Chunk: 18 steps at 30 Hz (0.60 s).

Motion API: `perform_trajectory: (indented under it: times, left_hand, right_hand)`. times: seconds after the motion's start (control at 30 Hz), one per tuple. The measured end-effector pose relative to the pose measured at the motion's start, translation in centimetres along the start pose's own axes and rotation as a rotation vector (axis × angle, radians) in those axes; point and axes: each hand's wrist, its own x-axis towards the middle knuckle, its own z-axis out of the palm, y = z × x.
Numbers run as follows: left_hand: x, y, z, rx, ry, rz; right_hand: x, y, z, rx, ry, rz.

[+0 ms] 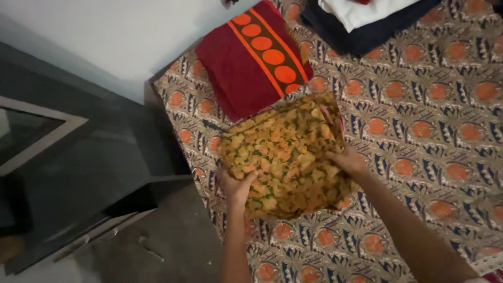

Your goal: The person picks up folded linens from a table and places them on a window sill, then picks up a stuffed toy from a bed and moves it to the table, and finally adjusts a pillow and pulls up the duvet to straighten the bed.

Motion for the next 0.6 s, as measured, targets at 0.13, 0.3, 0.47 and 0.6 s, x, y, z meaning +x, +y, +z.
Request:
perform_trajectory:
  times: [0.13,0.3,0.47,0.6]
  left_hand:
    - [-0.5,1.5,0.2,-0.135,-0.091,0.019]
    - [-2.5,6.8,-1.6,-0.257,-0.315,-0.034]
    - [-5.6,13.0,-2.3,-0.265,-0.384,0.195]
    - [-8.6,18.9,-2.4,-0.275,-0.461,0.251]
  right_hand:
    - [-1.7,-1.5,-0.8,0.126,-0.065,-0.156]
    - [-7.6,-6.2,-4.0,0.132,-0.063,-0.023]
    - [-15.5,-11.2,-7.6,0.299,0.054,-0.128]
    - [-21.4,-13.0,-11.5,0.253,0.175,-0.054]
